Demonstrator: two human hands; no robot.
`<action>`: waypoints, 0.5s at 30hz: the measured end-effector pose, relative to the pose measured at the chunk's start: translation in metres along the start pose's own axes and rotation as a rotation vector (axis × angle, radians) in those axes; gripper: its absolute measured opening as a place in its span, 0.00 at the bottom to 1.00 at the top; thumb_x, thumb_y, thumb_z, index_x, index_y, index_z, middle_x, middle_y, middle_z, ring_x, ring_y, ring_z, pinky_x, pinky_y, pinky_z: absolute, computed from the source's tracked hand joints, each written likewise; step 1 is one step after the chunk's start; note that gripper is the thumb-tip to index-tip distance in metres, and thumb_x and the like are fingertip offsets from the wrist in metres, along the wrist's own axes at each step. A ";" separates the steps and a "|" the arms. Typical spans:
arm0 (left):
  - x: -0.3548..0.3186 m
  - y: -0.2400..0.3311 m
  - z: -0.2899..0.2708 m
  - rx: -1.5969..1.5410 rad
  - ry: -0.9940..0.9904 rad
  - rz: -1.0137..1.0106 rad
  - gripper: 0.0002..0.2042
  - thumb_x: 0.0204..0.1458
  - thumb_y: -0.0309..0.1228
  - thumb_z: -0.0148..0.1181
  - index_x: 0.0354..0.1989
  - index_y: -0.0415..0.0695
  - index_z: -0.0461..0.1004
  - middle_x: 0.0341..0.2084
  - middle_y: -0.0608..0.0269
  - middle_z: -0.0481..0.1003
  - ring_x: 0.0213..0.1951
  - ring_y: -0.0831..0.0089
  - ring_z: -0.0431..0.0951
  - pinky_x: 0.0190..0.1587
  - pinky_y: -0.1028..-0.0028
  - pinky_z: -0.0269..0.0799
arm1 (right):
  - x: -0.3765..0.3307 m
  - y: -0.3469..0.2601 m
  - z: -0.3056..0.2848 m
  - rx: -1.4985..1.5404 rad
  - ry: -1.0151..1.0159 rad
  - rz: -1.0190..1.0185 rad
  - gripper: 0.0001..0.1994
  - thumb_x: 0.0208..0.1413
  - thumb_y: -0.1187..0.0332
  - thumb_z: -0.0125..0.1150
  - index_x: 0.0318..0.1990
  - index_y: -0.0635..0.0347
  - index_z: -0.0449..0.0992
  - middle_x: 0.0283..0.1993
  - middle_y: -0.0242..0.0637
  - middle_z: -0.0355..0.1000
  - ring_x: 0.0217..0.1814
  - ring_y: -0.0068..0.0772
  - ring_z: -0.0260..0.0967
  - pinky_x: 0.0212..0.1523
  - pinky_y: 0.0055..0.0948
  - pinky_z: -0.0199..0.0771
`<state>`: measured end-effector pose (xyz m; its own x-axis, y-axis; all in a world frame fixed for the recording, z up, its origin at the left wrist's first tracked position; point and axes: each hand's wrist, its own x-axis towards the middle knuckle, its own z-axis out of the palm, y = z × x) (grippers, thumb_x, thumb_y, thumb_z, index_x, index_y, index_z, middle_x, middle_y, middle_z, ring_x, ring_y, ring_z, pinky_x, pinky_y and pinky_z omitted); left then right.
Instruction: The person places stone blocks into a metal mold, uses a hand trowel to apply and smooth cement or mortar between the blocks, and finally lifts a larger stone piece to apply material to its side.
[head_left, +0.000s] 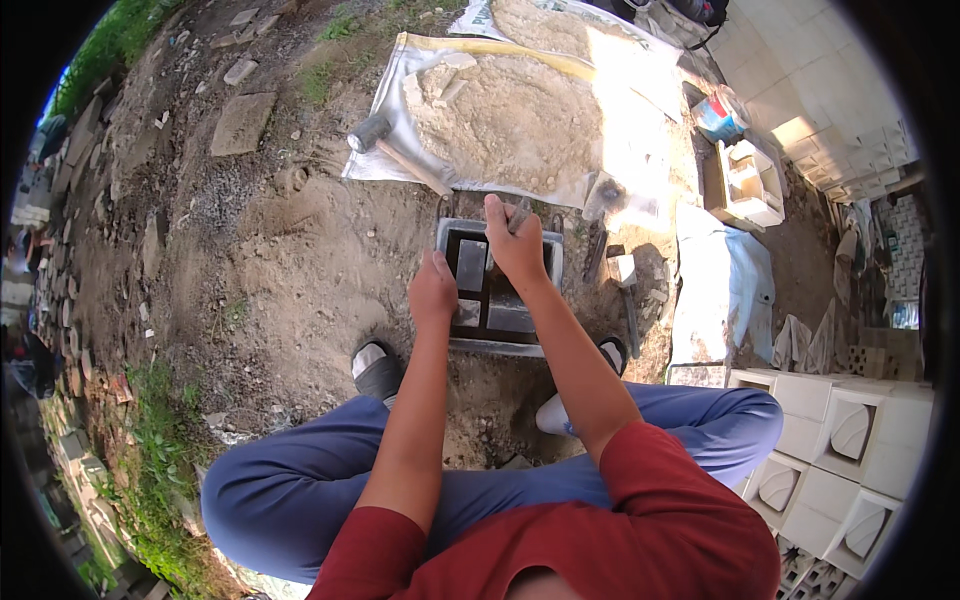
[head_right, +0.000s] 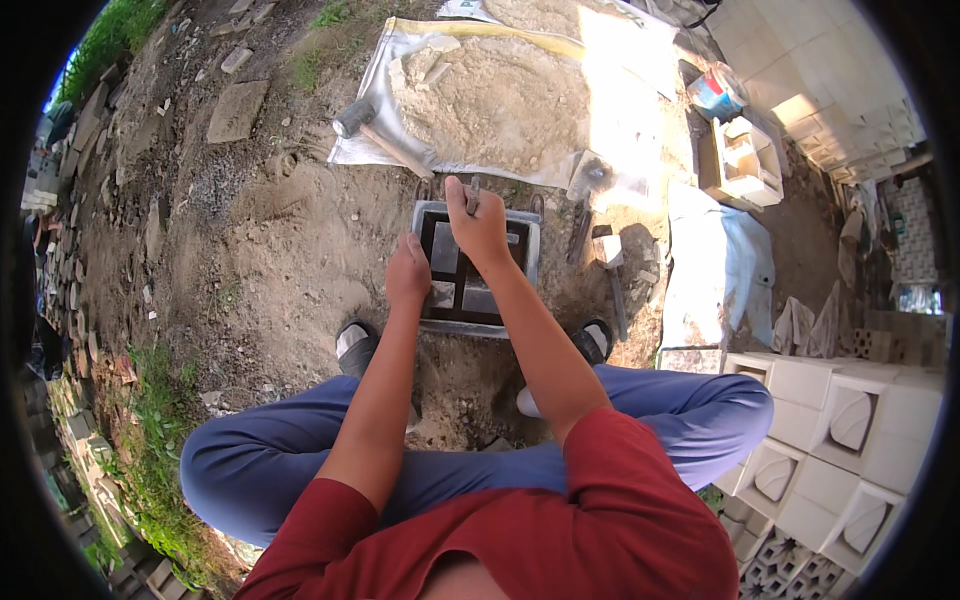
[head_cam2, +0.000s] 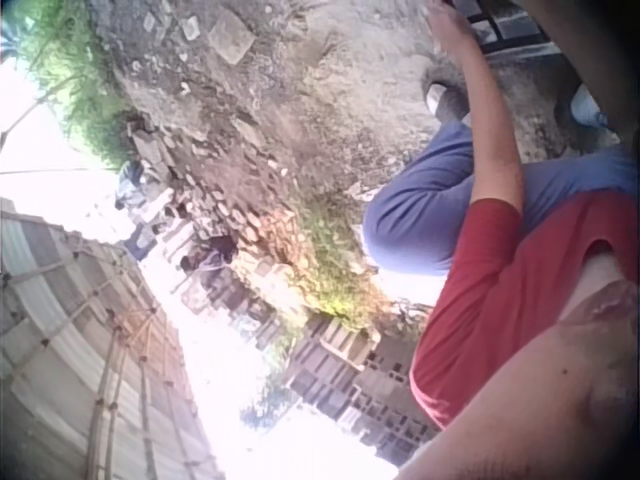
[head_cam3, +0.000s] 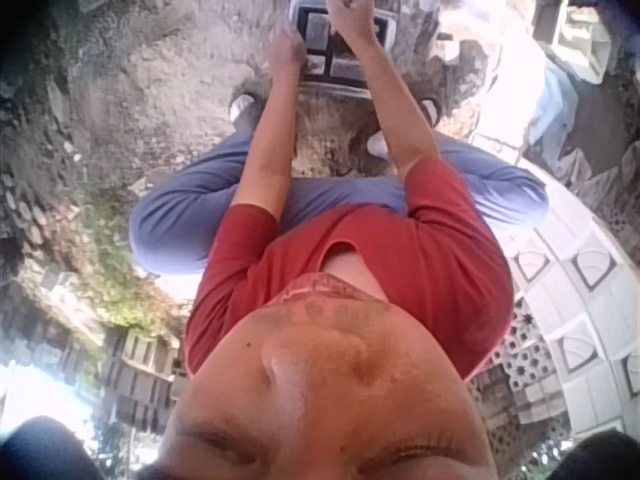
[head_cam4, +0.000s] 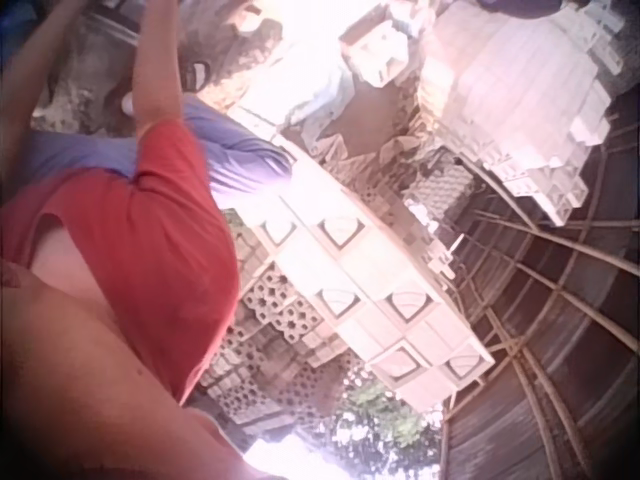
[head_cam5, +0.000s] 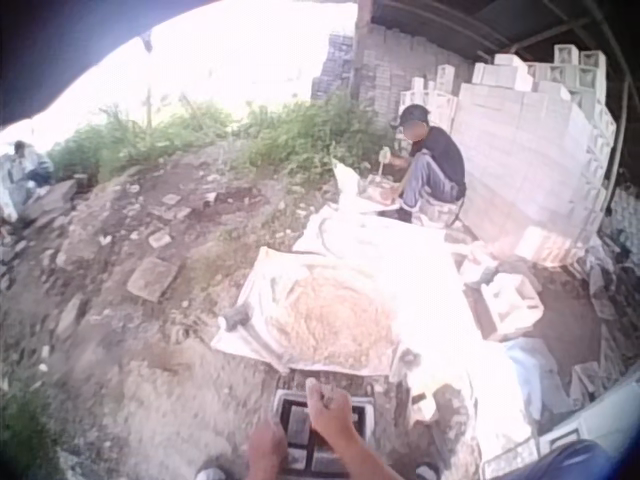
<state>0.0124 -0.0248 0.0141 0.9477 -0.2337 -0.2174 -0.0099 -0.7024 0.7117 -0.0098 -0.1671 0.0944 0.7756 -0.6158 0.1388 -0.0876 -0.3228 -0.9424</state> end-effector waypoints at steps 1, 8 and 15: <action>-0.001 0.000 0.000 0.001 -0.007 0.000 0.26 0.70 0.49 0.30 0.53 0.42 0.70 0.42 0.32 0.78 0.46 0.32 0.76 0.49 0.41 0.69 | -0.004 0.001 -0.002 0.056 0.065 0.071 0.27 0.68 0.55 0.57 0.19 0.67 0.68 0.14 0.32 0.53 0.20 0.22 0.48 0.22 0.36 0.54; 0.001 0.001 0.001 0.020 -0.011 0.016 0.25 0.70 0.48 0.31 0.52 0.42 0.70 0.41 0.33 0.78 0.45 0.32 0.76 0.47 0.40 0.69 | -0.012 0.000 0.000 0.133 0.092 -0.014 0.26 0.68 0.59 0.58 0.19 0.66 0.66 0.14 0.32 0.51 0.21 0.20 0.47 0.21 0.35 0.52; 0.004 -0.009 0.006 0.005 0.021 0.061 0.23 0.70 0.47 0.32 0.47 0.41 0.69 0.39 0.33 0.78 0.43 0.31 0.75 0.45 0.39 0.67 | -0.017 -0.011 0.001 0.102 0.132 0.051 0.26 0.69 0.58 0.57 0.20 0.67 0.68 0.14 0.34 0.52 0.21 0.21 0.47 0.22 0.37 0.53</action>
<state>0.0141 -0.0228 0.0028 0.9518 -0.2619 -0.1594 -0.0694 -0.6904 0.7201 -0.0217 -0.1527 0.1022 0.6825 -0.7206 0.1221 -0.0562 -0.2183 -0.9743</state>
